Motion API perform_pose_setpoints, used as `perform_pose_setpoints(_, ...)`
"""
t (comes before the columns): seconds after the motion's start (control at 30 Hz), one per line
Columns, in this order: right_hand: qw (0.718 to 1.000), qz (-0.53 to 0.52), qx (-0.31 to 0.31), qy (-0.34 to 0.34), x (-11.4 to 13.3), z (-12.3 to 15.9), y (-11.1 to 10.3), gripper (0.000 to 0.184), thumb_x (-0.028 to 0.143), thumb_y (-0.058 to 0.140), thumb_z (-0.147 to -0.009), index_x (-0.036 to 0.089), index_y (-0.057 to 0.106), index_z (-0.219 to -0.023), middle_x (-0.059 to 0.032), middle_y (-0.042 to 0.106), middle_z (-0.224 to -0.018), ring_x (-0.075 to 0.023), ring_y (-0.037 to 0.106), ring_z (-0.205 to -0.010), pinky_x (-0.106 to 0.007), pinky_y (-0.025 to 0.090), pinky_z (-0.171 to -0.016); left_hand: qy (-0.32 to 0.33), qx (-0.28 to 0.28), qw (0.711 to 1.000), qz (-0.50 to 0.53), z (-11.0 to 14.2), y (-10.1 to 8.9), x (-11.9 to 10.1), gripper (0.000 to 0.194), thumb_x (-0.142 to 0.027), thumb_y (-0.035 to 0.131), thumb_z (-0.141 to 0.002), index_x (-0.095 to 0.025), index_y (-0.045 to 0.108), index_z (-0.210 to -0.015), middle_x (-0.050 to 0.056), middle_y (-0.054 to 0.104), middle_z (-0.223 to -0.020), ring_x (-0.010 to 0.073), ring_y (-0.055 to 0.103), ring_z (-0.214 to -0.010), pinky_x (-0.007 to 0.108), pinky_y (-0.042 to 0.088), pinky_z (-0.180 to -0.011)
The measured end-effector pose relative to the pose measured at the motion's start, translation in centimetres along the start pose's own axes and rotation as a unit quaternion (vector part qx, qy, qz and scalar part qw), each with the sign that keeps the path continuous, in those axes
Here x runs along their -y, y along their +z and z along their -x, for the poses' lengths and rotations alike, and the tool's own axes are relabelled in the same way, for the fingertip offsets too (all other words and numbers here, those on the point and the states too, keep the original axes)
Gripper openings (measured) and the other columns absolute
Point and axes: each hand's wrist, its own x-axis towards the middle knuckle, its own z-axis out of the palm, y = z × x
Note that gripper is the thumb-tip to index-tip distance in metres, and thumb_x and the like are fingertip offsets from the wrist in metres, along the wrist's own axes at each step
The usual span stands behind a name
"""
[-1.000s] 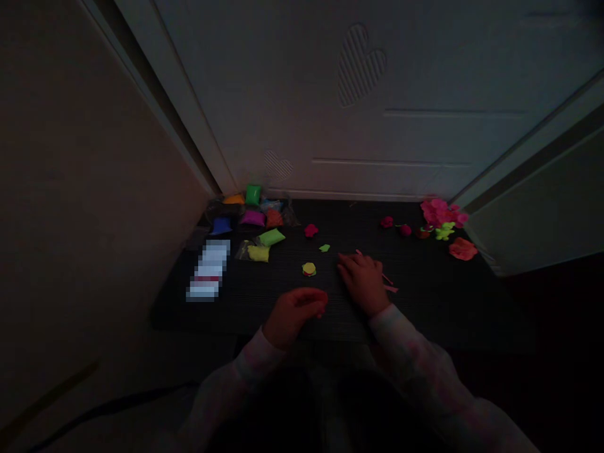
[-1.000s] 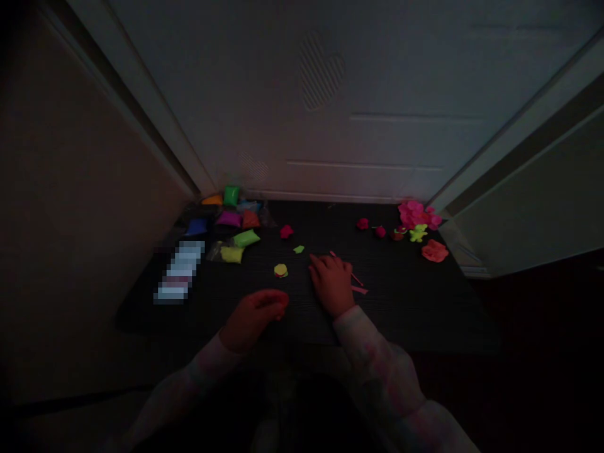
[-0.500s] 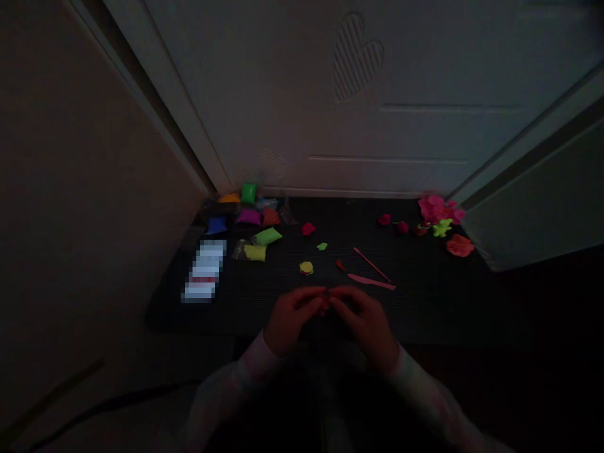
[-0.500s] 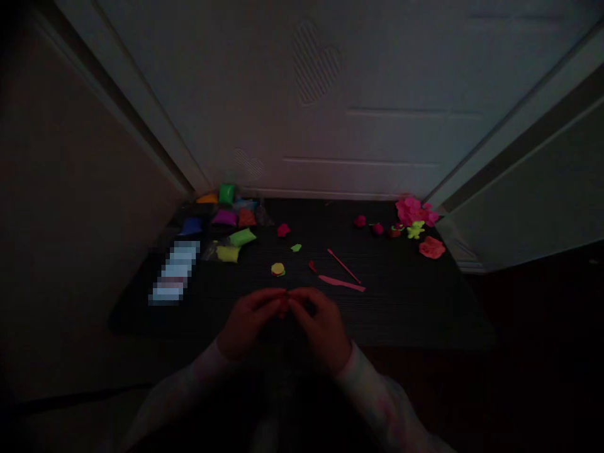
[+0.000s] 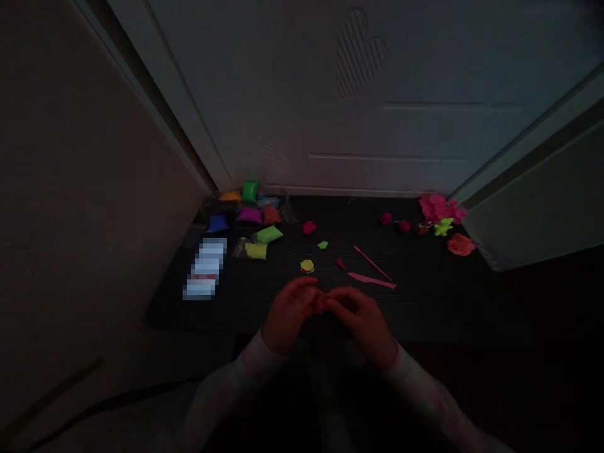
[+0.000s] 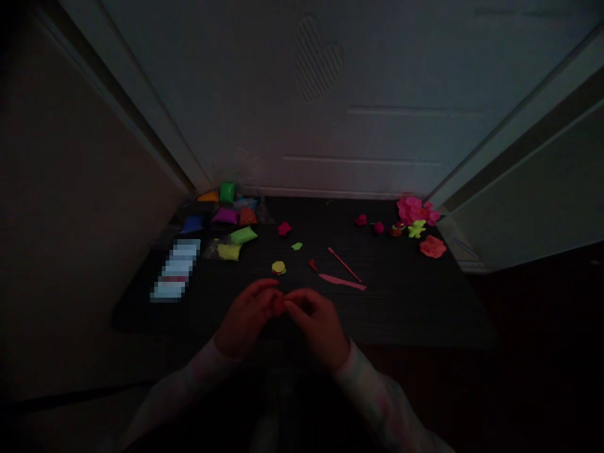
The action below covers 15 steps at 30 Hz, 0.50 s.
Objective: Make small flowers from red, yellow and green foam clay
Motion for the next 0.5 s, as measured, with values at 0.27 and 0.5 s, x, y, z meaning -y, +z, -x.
perform_pose_setpoints(0.27, 0.932, 0.262, 0.019, -0.249, -1.2, 0.7, 1.7, 0.01, 0.02, 0.053, -0.077, 0.023, 0.062, -0.08, -0.0025, 0.065, -0.086, -0.0182, 0.055, -0.086, -0.039, 0.037, -0.081, -0.166, -0.026, 0.965, 0.201, -0.7, 1.6, 0.3, 0.043, -0.039, 0.032, -0.085, -0.009, 0.062, -0.076, 0.009, 0.064, -0.08, 0.0137, 0.06, -0.077, 0.025, 0.044, -0.077)
perform_pose_setpoints(0.5, 0.917, 0.26, -0.098, -0.287, -0.9, 0.4, 0.8, 0.03, 0.024, 0.035, -0.083, 0.02, 0.048, -0.111, -0.0098, 0.046, -0.113, -0.0206, 0.041, -0.11, -0.041, 0.036, -0.091, -0.106, -0.003, 0.981, 0.164, -1.0, 2.1, 1.8, 0.023, -0.025, 0.04, -0.083, -0.015, 0.058, -0.09, 0.005, 0.063, -0.082, 0.0115, 0.06, -0.077, 0.024, 0.045, -0.074)
